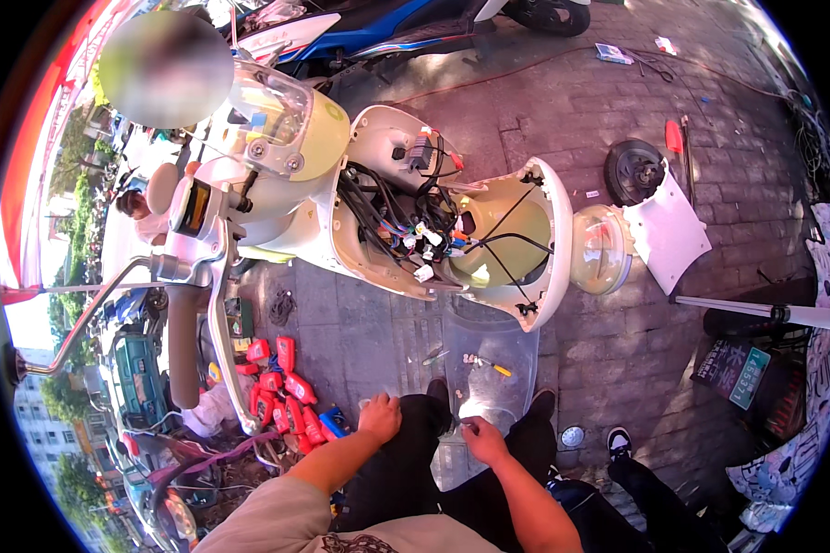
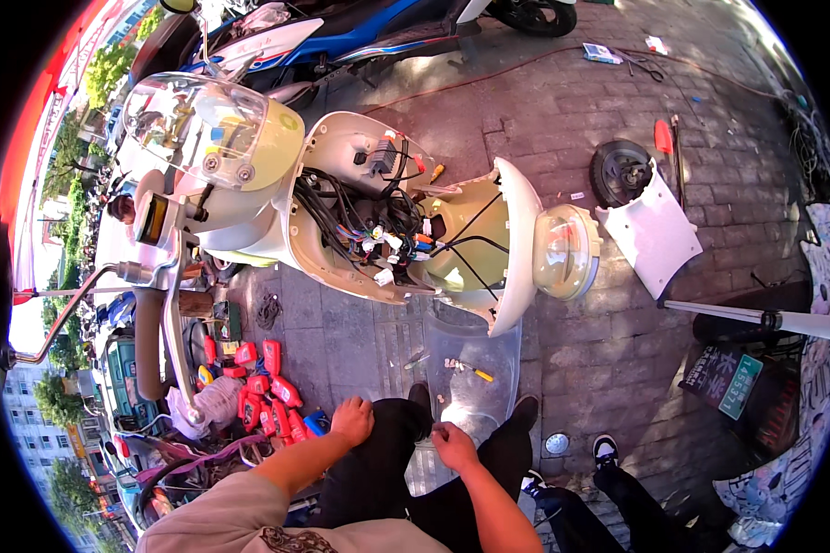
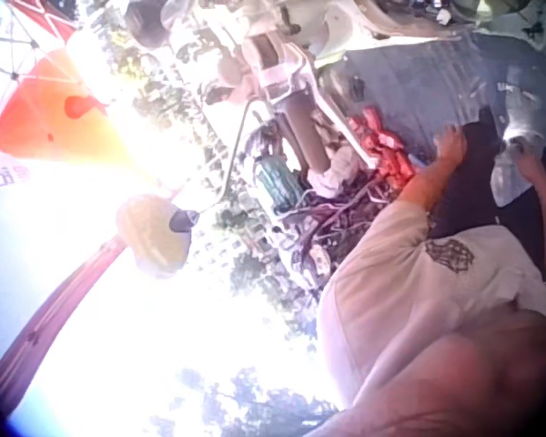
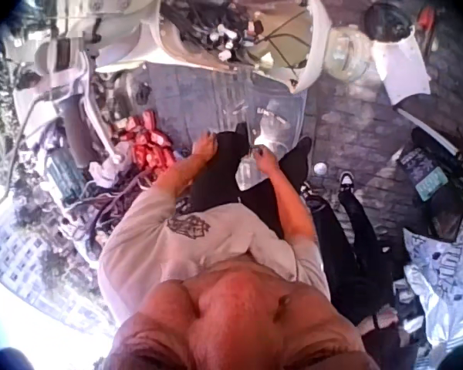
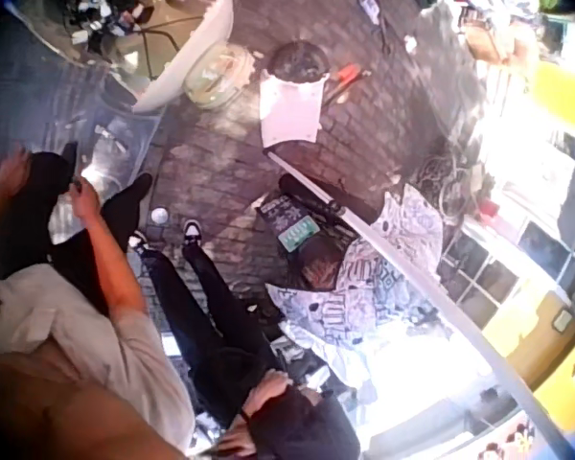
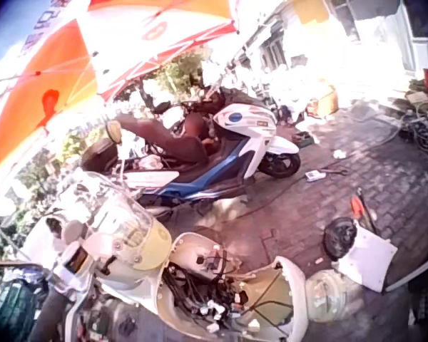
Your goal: The person manipulates wires and connectors inside a disassembled motorcycle front panel and then handles a multimeter and other electrical components on a cluttered workshop desk.
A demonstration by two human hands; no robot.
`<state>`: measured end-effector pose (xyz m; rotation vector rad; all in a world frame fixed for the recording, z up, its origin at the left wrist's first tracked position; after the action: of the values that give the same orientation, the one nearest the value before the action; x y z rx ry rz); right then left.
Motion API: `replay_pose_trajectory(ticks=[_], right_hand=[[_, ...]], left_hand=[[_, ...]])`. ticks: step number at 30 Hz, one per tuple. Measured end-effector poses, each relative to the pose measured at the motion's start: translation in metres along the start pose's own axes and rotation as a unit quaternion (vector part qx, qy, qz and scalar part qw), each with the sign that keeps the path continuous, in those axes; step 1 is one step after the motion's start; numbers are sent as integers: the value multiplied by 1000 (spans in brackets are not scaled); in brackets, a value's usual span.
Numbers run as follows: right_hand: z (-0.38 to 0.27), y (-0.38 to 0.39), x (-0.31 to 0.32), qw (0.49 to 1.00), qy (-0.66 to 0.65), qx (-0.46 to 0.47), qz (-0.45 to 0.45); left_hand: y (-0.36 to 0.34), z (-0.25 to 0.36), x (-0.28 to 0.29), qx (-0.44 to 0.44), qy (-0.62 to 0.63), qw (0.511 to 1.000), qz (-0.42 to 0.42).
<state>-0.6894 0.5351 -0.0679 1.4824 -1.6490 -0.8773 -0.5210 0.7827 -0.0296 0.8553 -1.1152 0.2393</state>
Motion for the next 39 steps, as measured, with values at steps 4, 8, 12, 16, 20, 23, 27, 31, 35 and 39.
replay_pose_trajectory(ticks=[4,8,12,16,20,23,27,31,35,39], right_hand=[[-20,88,27,998,3,-22,52],[-59,152,20,996,44,-12,77],[-103,197,-1,982,185,23,32],[-184,224,-23,955,294,44,8],[-268,254,-72,964,255,50,56],[-311,276,-127,984,142,41,103],[-339,302,-180,975,168,35,139],[-330,305,-196,957,145,13,250],[-275,290,-204,951,120,-44,280],[-197,267,-227,948,72,-93,296]], left_hand=[[57,65,53,-58,70,992,-85],[104,86,138,-54,219,974,29],[145,39,199,55,276,947,155],[175,-71,179,173,366,911,81],[203,-197,127,173,309,933,-64],[216,-277,94,171,254,943,-132],[223,-335,119,51,209,963,-160],[198,-379,130,-93,133,978,-127],[164,-369,179,80,302,946,-85],[113,-349,213,34,324,945,-7]])
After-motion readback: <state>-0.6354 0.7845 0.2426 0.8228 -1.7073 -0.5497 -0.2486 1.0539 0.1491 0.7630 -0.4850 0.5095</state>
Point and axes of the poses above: each hand's wrist, its own y-axis away from the middle knuckle, its own x-axis out of the back of the hand, z = x × y, the point moved 2 cm from there along -y, towards the middle knuckle, and after that the axes turned 15 degrees about -x, right-handed, at the moved point
